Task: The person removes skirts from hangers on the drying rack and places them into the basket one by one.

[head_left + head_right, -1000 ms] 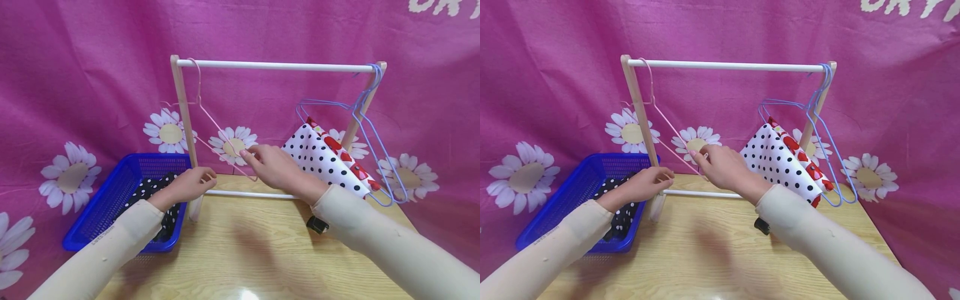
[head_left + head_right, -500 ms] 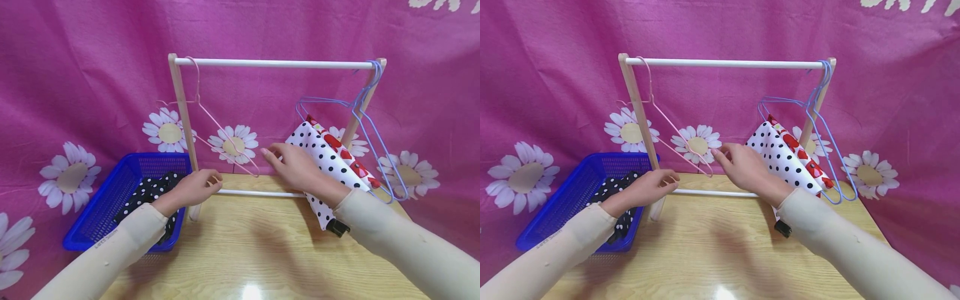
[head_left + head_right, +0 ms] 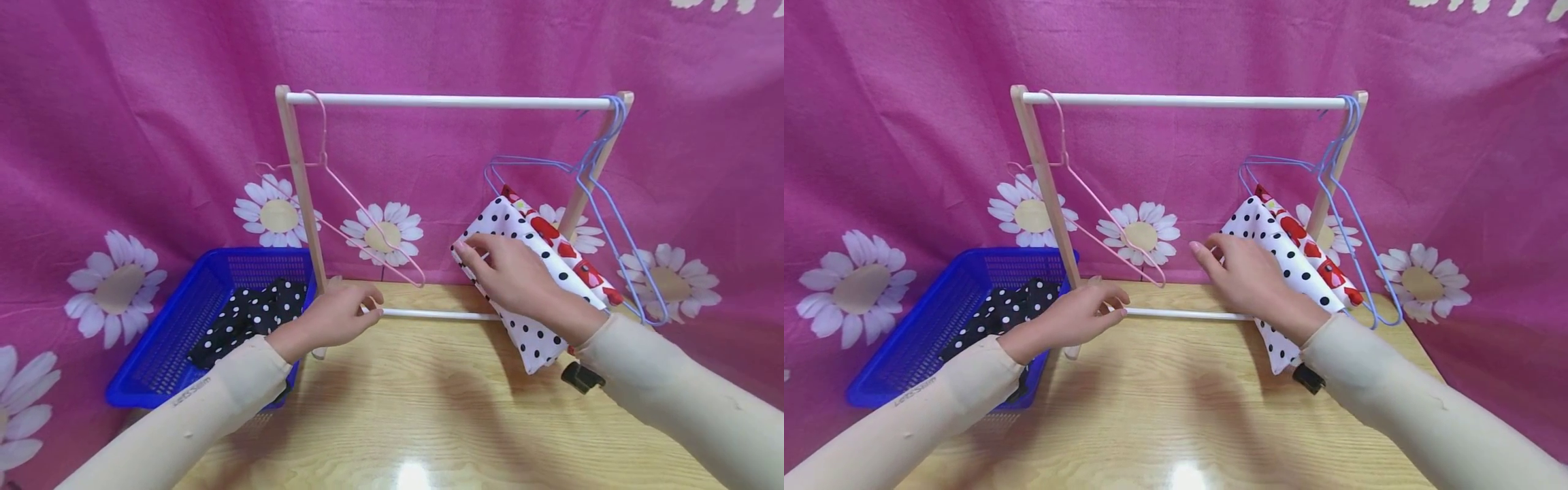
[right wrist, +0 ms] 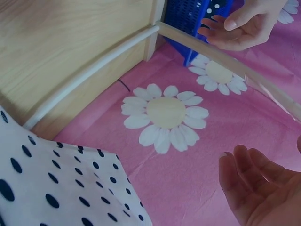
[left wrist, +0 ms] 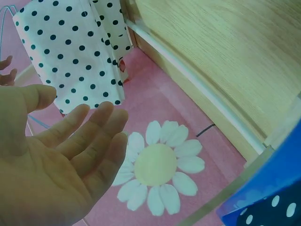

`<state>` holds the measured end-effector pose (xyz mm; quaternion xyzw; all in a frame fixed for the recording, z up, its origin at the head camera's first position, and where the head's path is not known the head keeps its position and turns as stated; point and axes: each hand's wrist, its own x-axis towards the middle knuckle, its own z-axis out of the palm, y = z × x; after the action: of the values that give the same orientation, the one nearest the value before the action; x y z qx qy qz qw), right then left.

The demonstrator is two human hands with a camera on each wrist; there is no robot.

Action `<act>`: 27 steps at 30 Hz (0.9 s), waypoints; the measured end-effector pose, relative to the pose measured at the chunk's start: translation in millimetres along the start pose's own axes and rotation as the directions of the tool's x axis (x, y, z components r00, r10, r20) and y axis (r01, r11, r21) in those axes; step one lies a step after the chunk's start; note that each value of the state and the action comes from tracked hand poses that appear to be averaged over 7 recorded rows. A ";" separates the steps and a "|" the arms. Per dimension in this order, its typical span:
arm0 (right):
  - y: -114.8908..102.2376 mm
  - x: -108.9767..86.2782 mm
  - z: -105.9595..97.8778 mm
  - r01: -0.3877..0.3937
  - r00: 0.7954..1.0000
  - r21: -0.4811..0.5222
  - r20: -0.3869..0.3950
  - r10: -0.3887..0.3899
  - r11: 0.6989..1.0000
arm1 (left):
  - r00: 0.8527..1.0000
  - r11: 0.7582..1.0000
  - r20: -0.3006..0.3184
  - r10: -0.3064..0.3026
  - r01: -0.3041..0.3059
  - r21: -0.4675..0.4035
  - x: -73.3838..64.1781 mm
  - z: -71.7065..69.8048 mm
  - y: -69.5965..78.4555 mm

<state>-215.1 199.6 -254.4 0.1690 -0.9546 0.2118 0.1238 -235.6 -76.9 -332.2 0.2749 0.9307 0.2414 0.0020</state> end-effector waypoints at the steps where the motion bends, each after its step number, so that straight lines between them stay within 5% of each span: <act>1: 0.9 -1.3 -1.5 0.001 1.000 -0.003 -0.006 -0.001 1.000 | 1.000 1.000 -0.001 0.002 -0.002 0.012 0.5 0.3 1.9; 27: 39.5 -29.5 -29.5 0.030 0.985 0.070 -0.169 -0.017 0.997 | 0.997 0.996 0.045 0.062 -0.065 0.069 8.9 24.5 33.1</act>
<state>-198.1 254.4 -251.9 0.1661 -0.9303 0.2585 0.2004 -222.9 -37.1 -337.8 0.3093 0.9291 0.2025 0.0046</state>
